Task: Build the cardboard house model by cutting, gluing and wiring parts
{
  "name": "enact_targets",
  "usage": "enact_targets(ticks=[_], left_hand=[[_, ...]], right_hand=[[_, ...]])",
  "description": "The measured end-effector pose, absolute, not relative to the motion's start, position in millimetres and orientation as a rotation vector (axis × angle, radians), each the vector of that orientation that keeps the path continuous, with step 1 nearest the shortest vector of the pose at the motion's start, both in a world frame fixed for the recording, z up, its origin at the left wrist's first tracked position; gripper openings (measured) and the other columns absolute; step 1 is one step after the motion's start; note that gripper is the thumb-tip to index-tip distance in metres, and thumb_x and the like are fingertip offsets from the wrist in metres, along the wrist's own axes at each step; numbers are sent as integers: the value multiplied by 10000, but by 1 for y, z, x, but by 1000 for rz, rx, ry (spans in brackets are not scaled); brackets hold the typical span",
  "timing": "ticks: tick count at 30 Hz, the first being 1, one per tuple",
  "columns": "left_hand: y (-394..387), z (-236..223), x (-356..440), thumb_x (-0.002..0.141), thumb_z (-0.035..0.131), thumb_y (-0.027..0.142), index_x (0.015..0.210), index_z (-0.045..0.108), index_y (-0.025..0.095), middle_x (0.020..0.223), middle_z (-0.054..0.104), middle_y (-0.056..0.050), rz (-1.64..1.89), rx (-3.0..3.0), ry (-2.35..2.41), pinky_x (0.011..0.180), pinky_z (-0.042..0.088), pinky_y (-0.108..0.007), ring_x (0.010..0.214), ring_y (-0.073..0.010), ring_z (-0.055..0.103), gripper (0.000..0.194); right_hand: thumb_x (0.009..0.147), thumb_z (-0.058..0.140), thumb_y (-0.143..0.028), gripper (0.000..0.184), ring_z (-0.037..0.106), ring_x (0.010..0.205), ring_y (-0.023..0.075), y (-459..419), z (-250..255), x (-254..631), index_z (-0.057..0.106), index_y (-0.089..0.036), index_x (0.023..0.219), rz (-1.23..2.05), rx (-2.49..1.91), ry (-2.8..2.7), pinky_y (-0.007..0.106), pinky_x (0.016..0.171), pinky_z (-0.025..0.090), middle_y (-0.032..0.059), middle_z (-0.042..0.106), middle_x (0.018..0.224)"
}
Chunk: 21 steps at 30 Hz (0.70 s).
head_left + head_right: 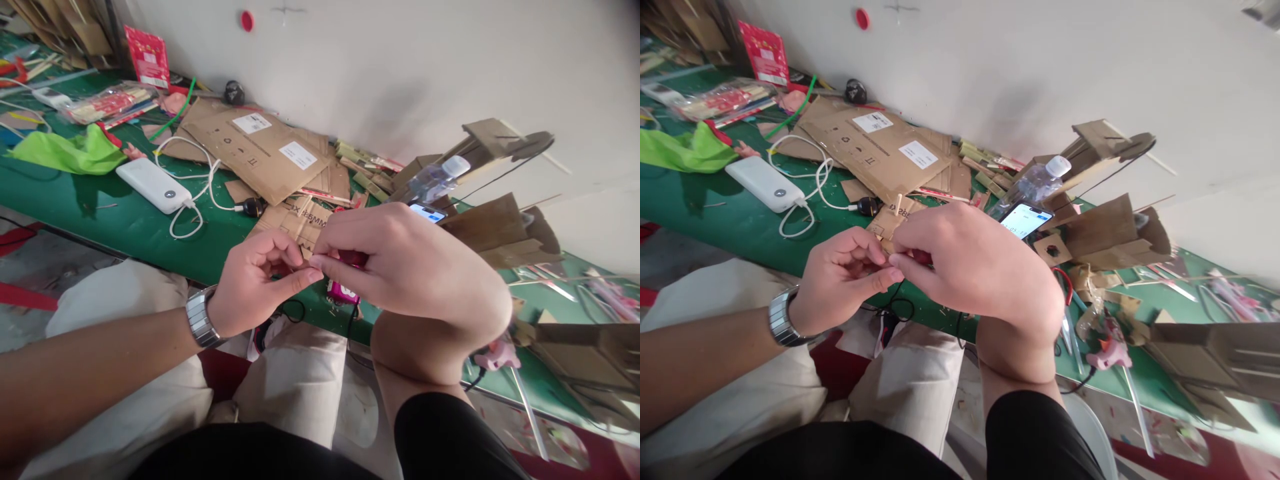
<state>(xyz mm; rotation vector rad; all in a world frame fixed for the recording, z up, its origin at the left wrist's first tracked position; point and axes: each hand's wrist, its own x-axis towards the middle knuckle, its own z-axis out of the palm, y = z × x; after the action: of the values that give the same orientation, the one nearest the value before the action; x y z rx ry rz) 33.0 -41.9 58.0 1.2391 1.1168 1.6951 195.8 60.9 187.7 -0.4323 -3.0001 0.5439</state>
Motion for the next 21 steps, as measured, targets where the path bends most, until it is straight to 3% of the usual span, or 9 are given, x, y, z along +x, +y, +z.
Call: enact_targets(ticks=[5,8,11,16,21], left_hand=[[-42,61,33,854,934,245,898,760,188,759,807,-22,1681,1249,1052,573,590,-203,615,-119,716,189],[-43,62,32,875,914,239,877,807,192,698,786,-10,1662,1252,1084,519,563,-189,558,-109,689,116],[-44,62,31,877,914,264,830,815,194,651,764,-7,1660,1240,1110,483,553,-187,525,-112,681,130],[-44,60,32,902,902,345,850,826,188,740,819,-48,1672,1172,1069,513,610,-207,560,-129,716,182],[-45,58,34,883,920,292,881,836,182,738,821,-49,1660,1081,1051,538,641,-209,616,-151,764,139]], right_hand=[[1073,576,-217,303,470,653,134,61,188,196,668,-181,787,540,-443,-3006,328,656,297,9,635,724],[1070,573,-209,300,488,652,130,61,187,194,669,-181,787,544,-436,-3006,326,656,302,5,646,728],[1073,565,-211,308,490,643,126,61,186,193,663,-183,782,535,-413,-3004,318,651,308,0,644,721],[1074,570,-217,328,477,620,121,62,185,192,636,-187,753,521,-387,-2993,313,641,320,-6,622,684],[1094,560,-236,318,540,648,143,63,191,198,675,-200,799,493,-465,-2972,321,663,386,21,682,739]])
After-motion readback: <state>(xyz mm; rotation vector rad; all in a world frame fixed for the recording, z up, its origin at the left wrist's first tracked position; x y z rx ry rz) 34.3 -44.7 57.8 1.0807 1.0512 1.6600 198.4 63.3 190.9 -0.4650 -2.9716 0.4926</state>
